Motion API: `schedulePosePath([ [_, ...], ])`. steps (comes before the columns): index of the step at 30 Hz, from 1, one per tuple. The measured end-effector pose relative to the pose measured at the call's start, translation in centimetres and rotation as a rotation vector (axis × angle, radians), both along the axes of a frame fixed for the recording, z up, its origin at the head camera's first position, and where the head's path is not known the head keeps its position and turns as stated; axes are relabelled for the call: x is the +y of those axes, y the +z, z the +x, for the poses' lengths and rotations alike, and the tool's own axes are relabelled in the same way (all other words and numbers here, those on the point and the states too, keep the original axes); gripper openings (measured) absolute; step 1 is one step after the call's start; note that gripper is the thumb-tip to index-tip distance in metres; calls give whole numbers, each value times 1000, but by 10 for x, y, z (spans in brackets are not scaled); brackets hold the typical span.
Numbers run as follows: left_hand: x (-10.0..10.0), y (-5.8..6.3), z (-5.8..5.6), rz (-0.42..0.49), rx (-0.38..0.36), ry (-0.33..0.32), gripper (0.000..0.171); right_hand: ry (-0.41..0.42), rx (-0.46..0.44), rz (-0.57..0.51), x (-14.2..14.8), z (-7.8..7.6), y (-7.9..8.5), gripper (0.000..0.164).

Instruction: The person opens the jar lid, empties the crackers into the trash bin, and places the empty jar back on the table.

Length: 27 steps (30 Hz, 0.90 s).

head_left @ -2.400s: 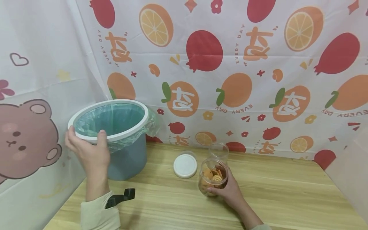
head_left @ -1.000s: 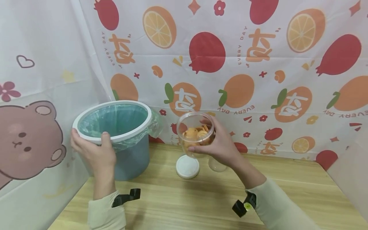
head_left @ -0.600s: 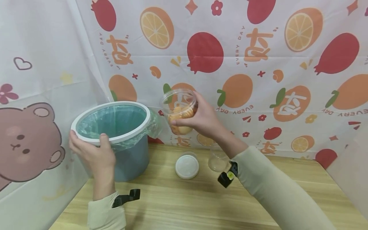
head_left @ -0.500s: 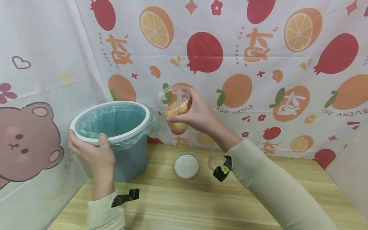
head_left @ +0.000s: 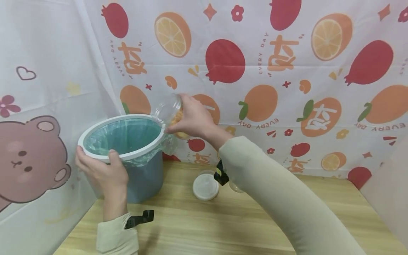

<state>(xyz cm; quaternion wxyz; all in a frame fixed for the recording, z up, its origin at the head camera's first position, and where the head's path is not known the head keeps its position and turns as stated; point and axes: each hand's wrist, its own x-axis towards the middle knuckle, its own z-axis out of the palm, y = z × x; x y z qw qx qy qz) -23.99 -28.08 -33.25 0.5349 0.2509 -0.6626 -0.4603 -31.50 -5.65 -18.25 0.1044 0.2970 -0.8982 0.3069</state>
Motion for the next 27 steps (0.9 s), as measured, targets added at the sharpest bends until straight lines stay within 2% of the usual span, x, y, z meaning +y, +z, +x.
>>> schedulePosePath([
  [4, -6, 1, 2, 22, -8, 20, 77, -40, 56, 179, -23, 0, 4, 107],
  [6, -8, 0, 4, 32, -17, 35, 77, -45, 67, 235, -33, 0, 3, 107],
  [11, -3, -4, 4, 33, -70, 41, 77, -77, 80, 310, -43, 1, 0, 105],
  [15, 1, -2, 3, 22, -72, 37, 77, -89, 130, 380, -49, 4, 1, 104],
  [22, 4, 1, 1, 8, -58, 35, 76, -111, 309, 642, -64, 5, 4, 98],
  [27, 6, 0, 0, -3, -41, 28, 76, -108, 413, 728, -68, 5, 2, 93],
])
